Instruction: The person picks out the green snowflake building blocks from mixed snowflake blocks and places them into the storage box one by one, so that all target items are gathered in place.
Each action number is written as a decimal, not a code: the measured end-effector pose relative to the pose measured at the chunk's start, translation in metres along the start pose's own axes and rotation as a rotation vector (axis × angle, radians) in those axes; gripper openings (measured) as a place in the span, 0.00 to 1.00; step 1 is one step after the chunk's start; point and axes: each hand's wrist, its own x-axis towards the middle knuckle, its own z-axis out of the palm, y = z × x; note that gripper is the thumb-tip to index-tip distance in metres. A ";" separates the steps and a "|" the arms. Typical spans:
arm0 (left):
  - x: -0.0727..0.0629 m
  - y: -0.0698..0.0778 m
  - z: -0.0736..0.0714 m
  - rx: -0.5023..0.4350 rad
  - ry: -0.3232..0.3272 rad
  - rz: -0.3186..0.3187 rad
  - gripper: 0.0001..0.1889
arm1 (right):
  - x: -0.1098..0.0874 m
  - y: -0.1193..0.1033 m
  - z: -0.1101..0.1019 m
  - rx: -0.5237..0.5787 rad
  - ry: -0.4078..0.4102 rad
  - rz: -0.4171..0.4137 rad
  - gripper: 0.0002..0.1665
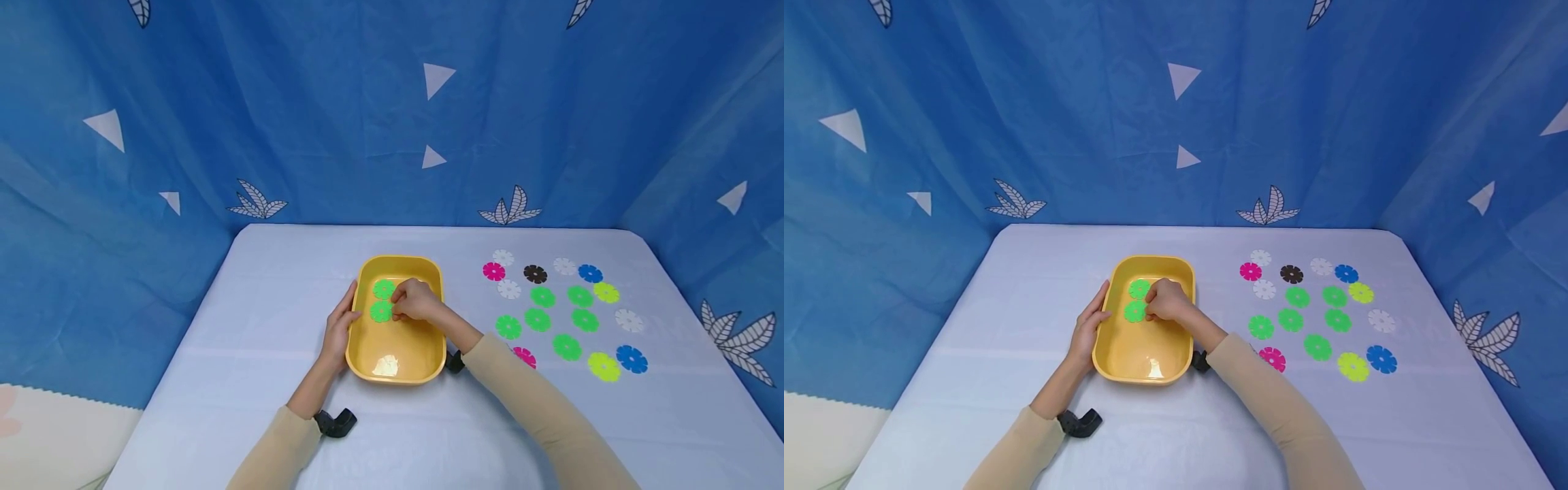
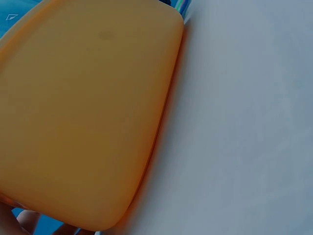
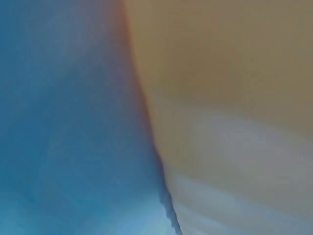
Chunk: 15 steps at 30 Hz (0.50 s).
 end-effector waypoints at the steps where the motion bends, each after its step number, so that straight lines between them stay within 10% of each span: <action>1: 0.000 0.000 0.000 0.000 -0.001 0.000 0.33 | 0.000 0.000 0.000 -0.009 0.004 -0.007 0.10; 15: 0.001 0.001 0.001 0.011 0.021 -0.008 0.33 | -0.052 -0.010 -0.053 0.032 -0.128 -0.245 0.16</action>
